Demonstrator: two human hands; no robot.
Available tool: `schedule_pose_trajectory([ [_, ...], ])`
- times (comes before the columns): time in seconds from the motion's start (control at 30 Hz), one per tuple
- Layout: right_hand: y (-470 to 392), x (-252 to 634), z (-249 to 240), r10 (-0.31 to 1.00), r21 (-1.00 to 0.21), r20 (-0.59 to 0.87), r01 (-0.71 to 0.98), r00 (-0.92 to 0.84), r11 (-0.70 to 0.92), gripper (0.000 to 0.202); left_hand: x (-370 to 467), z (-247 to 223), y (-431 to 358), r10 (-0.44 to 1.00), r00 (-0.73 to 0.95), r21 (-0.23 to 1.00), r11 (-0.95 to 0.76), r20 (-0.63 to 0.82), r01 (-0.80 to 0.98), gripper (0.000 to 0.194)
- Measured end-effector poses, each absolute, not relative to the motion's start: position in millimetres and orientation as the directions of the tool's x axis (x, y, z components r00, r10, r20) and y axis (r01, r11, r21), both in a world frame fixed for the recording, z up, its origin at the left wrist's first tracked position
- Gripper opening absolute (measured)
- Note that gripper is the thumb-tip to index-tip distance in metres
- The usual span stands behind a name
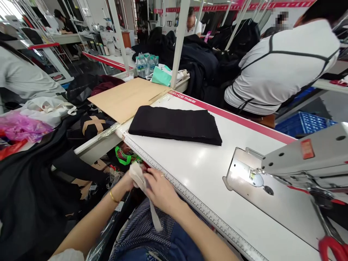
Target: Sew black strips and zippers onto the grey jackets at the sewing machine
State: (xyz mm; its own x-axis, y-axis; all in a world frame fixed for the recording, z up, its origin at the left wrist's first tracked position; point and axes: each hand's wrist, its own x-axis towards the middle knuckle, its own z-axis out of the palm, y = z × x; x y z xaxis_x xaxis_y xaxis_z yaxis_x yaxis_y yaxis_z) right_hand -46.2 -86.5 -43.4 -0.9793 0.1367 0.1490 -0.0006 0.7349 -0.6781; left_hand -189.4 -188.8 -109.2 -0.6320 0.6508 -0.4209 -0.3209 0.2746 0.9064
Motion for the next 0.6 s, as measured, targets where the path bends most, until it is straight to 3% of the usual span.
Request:
schedule_pose_trajectory([
  [0.1, -48, -41, -42, 0.309, -0.66, 0.248, 0.073, -0.918, 0.748, 0.029, -255, -99, -179, 0.413, -0.881, 0.965, 0.214, -0.23, -0.152, 0.034],
  [0.2, -21, -41, -45, 0.523, -0.73, 0.229, 0.21, -0.821, 0.65, 0.023, -300, -92, -173, 0.156, -0.988, 0.96, 0.275, 0.015, 0.059, 0.03],
  [0.27, -14, -43, -46, 0.574, -0.768, 0.194, 0.242, -0.795, 0.594, 0.022, -317, -93, -173, 0.09, -0.984, 0.91, 0.376, 0.151, 0.174, 0.03],
  [0.33, -14, -44, -46, 0.543, -0.748, 0.221, 0.216, -0.81, 0.628, 0.022, -327, -98, -175, 0.125, -0.967, 0.832, 0.494, 0.221, 0.254, 0.03],
  [0.43, -17, -45, -47, 0.471, -0.669, 0.291, 0.175, -0.833, 0.723, 0.022, -334, -110, -184, 0.23, -0.955, 0.681, 0.671, 0.187, 0.295, 0.029],
  [0.6, -17, -44, -51, 0.43, -0.615, 0.321, 0.159, -0.844, 0.772, 0.022, -332, -134, -199, 0.247, -0.964, 0.416, 0.891, -0.099, 0.185, 0.018],
])
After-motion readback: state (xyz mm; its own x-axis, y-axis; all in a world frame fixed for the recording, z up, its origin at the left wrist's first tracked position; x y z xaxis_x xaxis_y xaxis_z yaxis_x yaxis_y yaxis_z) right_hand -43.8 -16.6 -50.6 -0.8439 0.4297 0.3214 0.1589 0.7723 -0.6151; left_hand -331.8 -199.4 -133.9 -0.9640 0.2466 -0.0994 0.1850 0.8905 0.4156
